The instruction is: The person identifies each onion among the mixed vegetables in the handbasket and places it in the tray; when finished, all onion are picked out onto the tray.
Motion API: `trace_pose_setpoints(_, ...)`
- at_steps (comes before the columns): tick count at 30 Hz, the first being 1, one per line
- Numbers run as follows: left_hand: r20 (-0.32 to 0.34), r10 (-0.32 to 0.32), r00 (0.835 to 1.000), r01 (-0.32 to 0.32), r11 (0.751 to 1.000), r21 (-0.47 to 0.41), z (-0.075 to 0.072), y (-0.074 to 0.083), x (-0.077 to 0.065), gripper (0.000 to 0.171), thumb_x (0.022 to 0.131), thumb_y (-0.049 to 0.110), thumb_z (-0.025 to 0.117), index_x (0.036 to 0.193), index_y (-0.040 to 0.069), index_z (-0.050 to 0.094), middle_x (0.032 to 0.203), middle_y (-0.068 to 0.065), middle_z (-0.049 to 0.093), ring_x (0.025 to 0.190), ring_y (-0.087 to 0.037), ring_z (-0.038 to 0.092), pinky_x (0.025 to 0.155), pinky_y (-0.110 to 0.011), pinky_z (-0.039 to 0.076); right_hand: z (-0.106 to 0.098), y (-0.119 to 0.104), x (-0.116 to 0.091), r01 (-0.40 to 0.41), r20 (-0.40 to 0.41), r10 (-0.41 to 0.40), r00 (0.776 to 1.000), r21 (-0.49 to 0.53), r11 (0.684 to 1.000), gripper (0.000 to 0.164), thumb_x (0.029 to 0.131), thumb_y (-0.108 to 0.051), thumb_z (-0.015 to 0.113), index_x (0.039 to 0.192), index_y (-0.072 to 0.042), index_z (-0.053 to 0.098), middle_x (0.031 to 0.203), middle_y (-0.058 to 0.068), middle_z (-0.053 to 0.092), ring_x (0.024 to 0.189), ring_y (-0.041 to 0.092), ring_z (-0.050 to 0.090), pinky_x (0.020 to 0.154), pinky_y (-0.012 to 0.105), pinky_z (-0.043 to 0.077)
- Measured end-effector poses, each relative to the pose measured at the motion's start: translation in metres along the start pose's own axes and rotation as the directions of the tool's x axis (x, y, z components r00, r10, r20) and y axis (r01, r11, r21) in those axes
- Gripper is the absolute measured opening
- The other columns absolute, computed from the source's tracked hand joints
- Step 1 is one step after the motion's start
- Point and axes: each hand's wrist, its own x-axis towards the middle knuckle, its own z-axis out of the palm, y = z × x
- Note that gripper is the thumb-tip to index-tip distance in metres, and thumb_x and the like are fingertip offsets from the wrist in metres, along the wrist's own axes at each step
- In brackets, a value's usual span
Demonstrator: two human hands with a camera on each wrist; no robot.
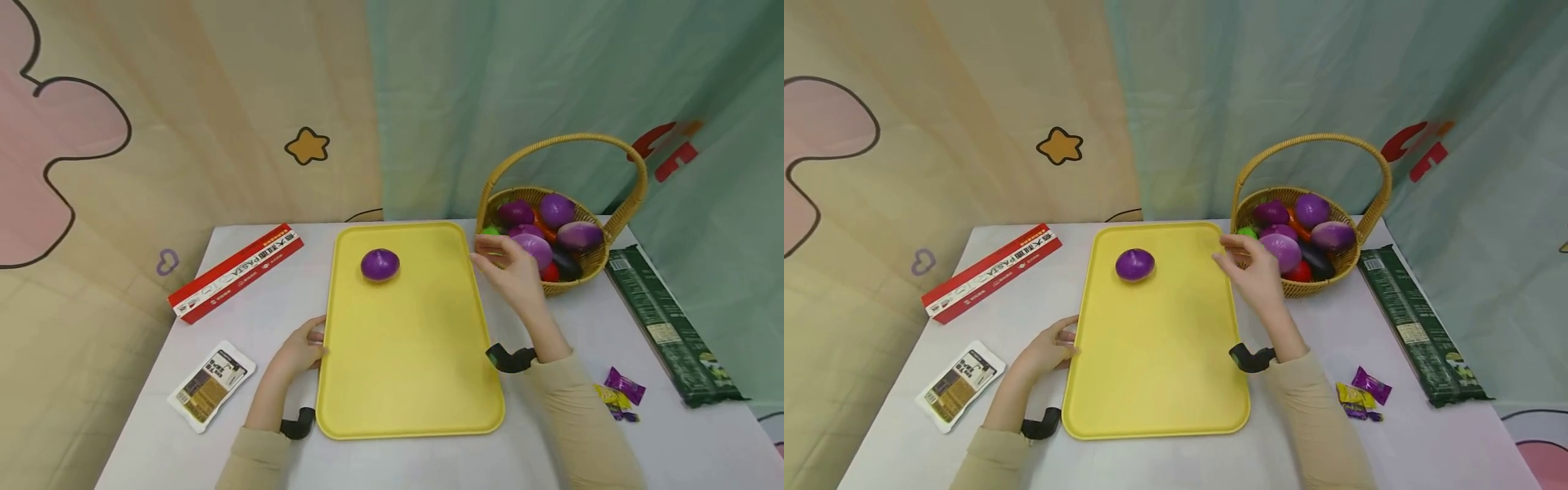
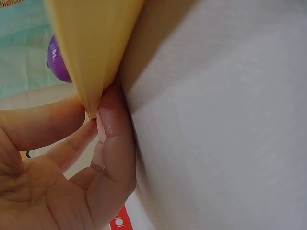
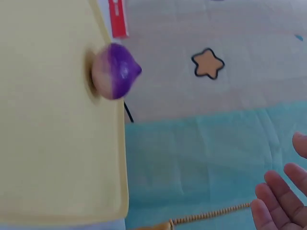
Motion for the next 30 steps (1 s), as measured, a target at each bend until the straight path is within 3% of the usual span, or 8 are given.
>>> trace_pose_setpoints(4, 0.001, -0.008, 1.0, 0.008, 1.0, 0.005, 0.0, -0.004, -0.001, 0.067, 0.088, -0.009, 0.057, 0.15, 0.003, 0.036, 0.117, -0.024, 0.053, 0.09, -0.024, 0.062, 0.07, -0.033, 0.058, -0.034, 0.01, -0.003, -0.048, -0.142, 0.044, 0.989, -0.023, 0.999, 0.038, 0.091, -0.021, 0.07, 0.124, -0.002, 0.064, 0.121, 0.008, 0.067, 0.1, 0.0, 0.062, 0.087, 0.007, 0.048)
trace_pose_setpoints(7, 0.003, -0.013, 1.0, 0.013, 1.0, 0.012, -0.002, -0.007, -0.001, 0.067, 0.088, -0.008, 0.057, 0.15, 0.003, 0.035, 0.117, -0.023, 0.053, 0.091, -0.024, 0.062, 0.071, -0.033, 0.058, -0.053, 0.02, -0.002, -0.12, -0.208, 0.108, 0.972, -0.044, 0.992, 0.043, 0.09, -0.025, 0.072, 0.127, -0.005, 0.063, 0.123, 0.002, 0.066, 0.106, 0.002, 0.061, 0.095, 0.012, 0.048)
trace_pose_setpoints(11, 0.006, -0.005, 1.0, 0.005, 1.0, 0.016, -0.004, -0.007, -0.001, 0.068, 0.087, -0.008, 0.058, 0.15, 0.002, 0.036, 0.116, -0.023, 0.054, 0.091, -0.025, 0.062, 0.073, -0.034, 0.059, -0.068, 0.036, 0.003, -0.198, -0.138, 0.188, 0.973, -0.069, 0.978, 0.06, 0.091, -0.033, 0.07, 0.14, -0.006, 0.051, 0.141, 0.011, 0.054, 0.132, 0.024, 0.049, 0.113, 0.036, 0.041)
trace_pose_setpoints(14, 0.016, 0.004, 1.0, -0.005, 1.0, 0.011, -0.005, -0.005, 0.0, 0.068, 0.087, -0.007, 0.059, 0.15, 0.003, 0.036, 0.116, -0.023, 0.055, 0.092, -0.025, 0.062, 0.075, -0.035, 0.059, -0.076, 0.047, 0.005, -0.244, -0.028, 0.242, 0.97, -0.12, 0.962, 0.074, 0.092, -0.038, 0.068, 0.15, -0.007, 0.036, 0.153, 0.019, 0.038, 0.141, 0.037, 0.037, 0.114, 0.053, 0.034)
trace_pose_setpoints(17, 0.028, -0.002, 1.0, 0.002, 1.0, 0.007, -0.006, -0.004, 0.002, 0.068, 0.088, -0.006, 0.06, 0.151, 0.003, 0.036, 0.117, -0.023, 0.055, 0.092, -0.025, 0.062, 0.076, -0.035, 0.059, -0.077, 0.055, 0.007, -0.269, 0.028, 0.279, 0.96, -0.186, 0.945, 0.083, 0.09, -0.041, 0.069, 0.155, -0.01, 0.027, 0.158, 0.023, 0.028, 0.143, 0.045, 0.029, 0.113, 0.062, 0.03)
trace_pose_setpoints(22, 0.03, -0.021, 0.999, 0.021, 1.0, -0.008, -0.008, -0.003, 0.005, 0.067, 0.089, -0.003, 0.061, 0.151, 0.004, 0.036, 0.118, -0.022, 0.056, 0.092, -0.024, 0.062, 0.079, -0.035, 0.059, -0.074, 0.064, 0.009, -0.258, 0.03, 0.271, 0.962, -0.218, 0.941, 0.087, 0.088, -0.041, 0.072, 0.155, -0.011, 0.025, 0.158, 0.025, 0.025, 0.143, 0.048, 0.027, 0.113, 0.066, 0.027)
trace_pose_setpoints(30, 0.019, -0.033, 0.999, 0.033, 0.999, -0.02, -0.007, -0.005, 0.003, 0.066, 0.089, -0.002, 0.06, 0.15, 0.005, 0.037, 0.116, -0.021, 0.056, 0.092, -0.023, 0.061, 0.078, -0.035, 0.059, -0.067, 0.061, 0.008, -0.274, -0.064, 0.267, 0.961, -0.164, 0.948, 0.078, 0.087, -0.036, 0.074, 0.145, -0.002, 0.033, 0.147, 0.024, 0.038, 0.133, 0.043, 0.041, 0.11, 0.06, 0.037)
